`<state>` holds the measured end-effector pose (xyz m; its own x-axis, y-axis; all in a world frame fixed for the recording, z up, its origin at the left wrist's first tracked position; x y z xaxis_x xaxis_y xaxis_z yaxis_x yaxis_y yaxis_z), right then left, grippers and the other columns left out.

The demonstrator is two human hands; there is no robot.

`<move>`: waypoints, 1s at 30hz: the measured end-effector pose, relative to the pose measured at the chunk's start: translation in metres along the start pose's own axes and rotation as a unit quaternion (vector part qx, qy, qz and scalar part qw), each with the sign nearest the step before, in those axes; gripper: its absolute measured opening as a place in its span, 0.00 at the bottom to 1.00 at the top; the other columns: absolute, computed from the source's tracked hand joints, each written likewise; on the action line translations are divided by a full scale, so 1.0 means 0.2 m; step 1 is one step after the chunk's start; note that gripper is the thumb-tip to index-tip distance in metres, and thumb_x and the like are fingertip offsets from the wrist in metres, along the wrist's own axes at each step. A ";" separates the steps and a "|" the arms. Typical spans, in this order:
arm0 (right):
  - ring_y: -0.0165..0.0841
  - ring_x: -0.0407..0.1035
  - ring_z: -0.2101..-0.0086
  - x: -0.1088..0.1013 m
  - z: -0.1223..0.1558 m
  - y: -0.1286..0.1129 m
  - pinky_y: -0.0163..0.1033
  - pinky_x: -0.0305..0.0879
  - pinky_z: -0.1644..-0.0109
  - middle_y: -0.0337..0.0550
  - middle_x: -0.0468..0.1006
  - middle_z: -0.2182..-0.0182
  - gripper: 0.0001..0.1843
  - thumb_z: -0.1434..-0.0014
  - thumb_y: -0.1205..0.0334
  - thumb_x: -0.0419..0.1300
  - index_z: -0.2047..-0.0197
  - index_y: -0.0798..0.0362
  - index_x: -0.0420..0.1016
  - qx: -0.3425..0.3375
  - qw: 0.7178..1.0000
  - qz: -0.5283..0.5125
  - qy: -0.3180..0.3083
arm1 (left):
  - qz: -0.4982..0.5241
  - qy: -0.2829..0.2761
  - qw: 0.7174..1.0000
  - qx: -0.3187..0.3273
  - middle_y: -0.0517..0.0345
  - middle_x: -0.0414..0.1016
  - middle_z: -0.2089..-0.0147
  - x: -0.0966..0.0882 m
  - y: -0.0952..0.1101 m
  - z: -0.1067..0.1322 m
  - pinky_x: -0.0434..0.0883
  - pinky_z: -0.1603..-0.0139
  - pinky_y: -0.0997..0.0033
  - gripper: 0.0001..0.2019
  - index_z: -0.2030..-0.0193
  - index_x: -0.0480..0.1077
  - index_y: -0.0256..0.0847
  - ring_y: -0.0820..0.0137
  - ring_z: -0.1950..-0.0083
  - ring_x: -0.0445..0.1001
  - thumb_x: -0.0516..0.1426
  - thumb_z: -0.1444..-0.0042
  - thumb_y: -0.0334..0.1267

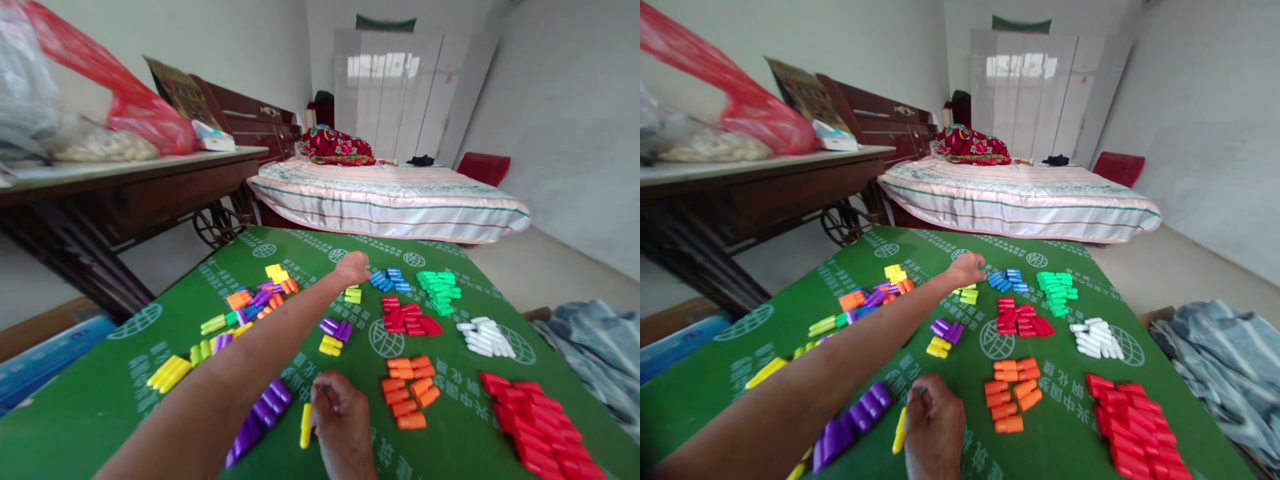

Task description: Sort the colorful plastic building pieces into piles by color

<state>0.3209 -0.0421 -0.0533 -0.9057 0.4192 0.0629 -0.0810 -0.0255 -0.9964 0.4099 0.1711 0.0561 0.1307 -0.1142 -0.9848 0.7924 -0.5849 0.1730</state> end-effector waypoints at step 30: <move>0.31 0.65 0.83 -0.06 0.04 -0.08 0.34 0.63 0.80 0.37 0.71 0.85 0.23 0.55 0.43 0.60 0.67 0.56 0.75 0.004 0.998 0.033 -0.045 | 0.047 0.087 0.995 -0.002 0.49 0.72 0.51 -0.06 -0.39 1.73 0.68 0.47 0.61 0.13 0.55 0.70 0.40 0.63 0.50 0.68 0.50 0.45 0.36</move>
<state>0.3291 -0.0543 -0.0383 -0.9426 0.3341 0.0025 -0.0235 -0.0586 -0.9980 0.1403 -0.0599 0.0590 0.3042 -0.0275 -0.9522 0.7746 -0.5746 0.2641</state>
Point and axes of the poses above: each hand's wrist, its own z-axis away from the middle knuckle, its own x-axis out of the palm, y = z × x, the point moved 9 cm from there along -z, towards the middle knuckle
